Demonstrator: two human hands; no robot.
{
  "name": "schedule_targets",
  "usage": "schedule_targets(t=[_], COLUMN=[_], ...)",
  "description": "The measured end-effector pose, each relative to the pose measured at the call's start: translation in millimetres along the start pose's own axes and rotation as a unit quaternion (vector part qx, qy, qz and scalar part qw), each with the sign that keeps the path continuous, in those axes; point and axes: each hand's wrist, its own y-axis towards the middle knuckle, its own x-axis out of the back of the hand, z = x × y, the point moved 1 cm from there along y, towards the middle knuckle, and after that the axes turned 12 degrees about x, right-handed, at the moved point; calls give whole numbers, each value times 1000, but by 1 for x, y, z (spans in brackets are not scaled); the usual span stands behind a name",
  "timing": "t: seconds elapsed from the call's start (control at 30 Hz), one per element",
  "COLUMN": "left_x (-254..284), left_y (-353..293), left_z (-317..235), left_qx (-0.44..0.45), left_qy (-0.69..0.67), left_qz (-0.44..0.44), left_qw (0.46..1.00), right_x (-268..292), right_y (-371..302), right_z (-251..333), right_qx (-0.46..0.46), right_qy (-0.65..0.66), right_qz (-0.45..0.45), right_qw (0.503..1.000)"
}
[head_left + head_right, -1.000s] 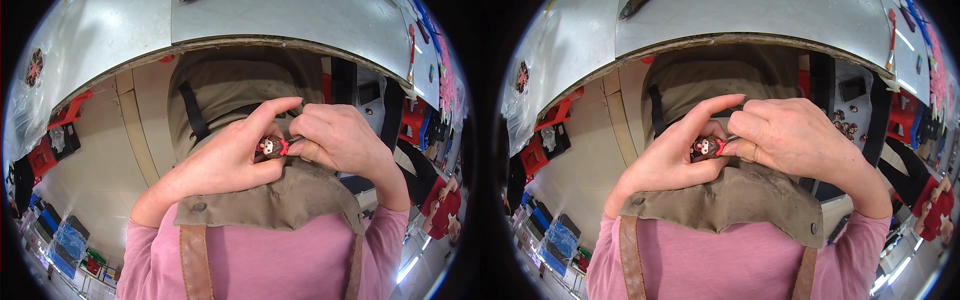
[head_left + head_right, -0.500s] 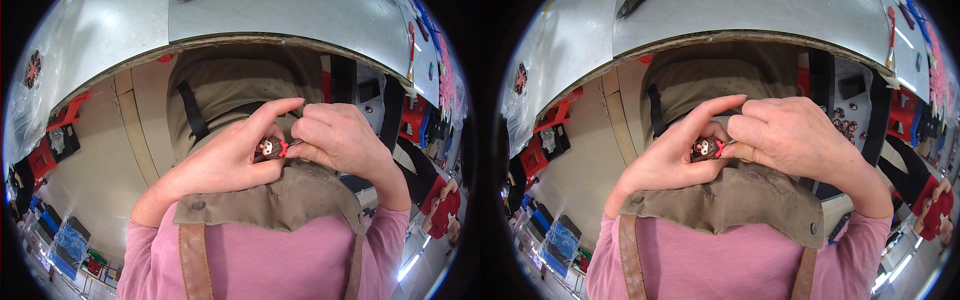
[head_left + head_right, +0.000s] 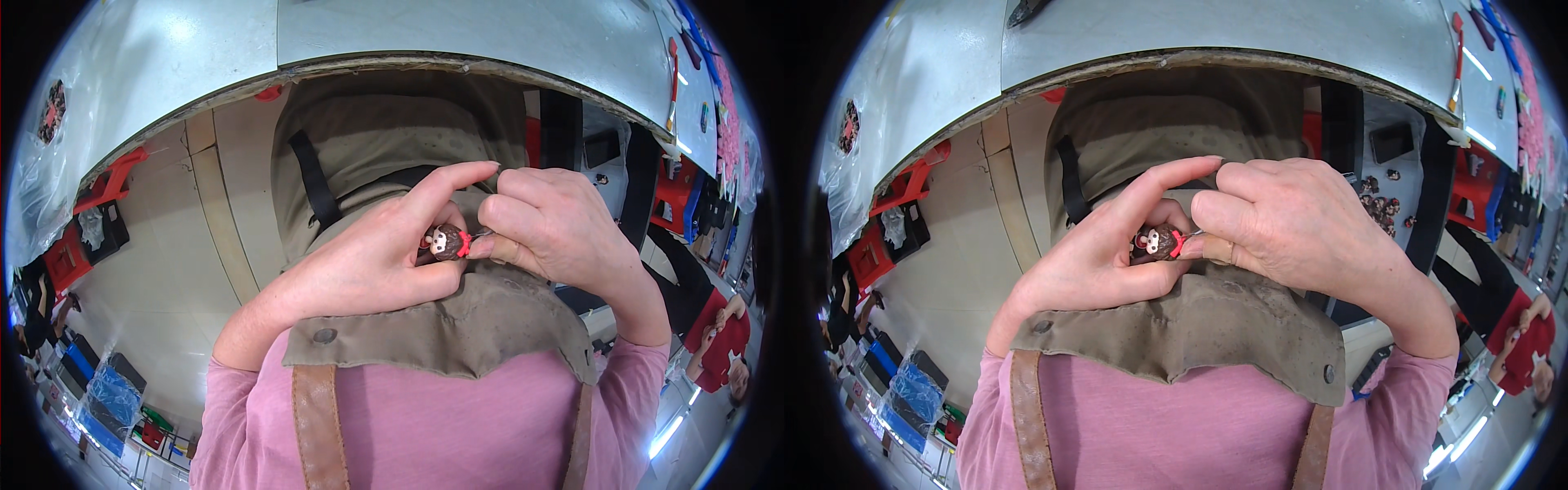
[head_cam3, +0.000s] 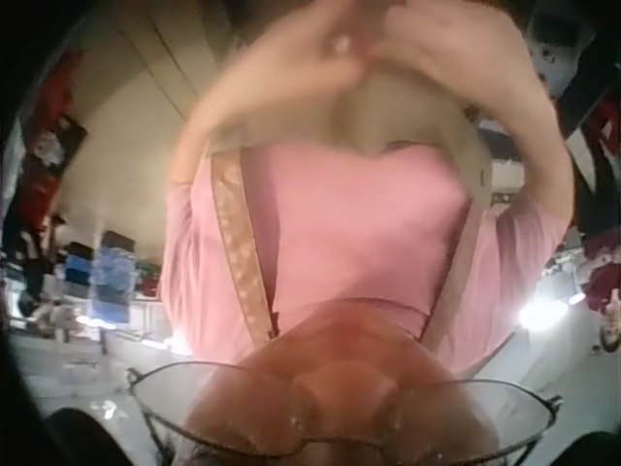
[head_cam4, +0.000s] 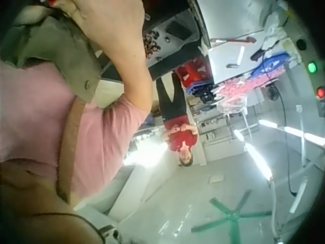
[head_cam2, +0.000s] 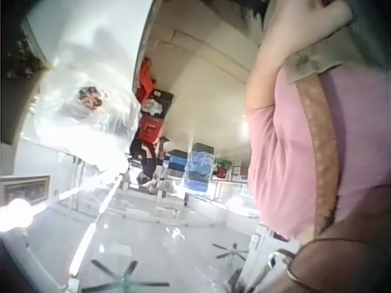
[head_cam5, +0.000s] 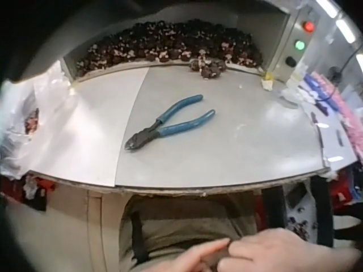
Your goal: The person trims and details small figurines using a handheld tool, retrieves figurines from a compartment, and places them into a tray.
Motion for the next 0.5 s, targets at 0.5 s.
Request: schedule_targets(t=[0.5], left_x=[-1], left_y=[2], left_z=[-3], left_qx=[3], left_qy=[22], left_qz=[3], left_qw=[1000], right_x=[2], right_y=[-2], right_z=[-1], right_qx=[-2], right_qy=[-1], right_qz=[0], right_qw=[1000])
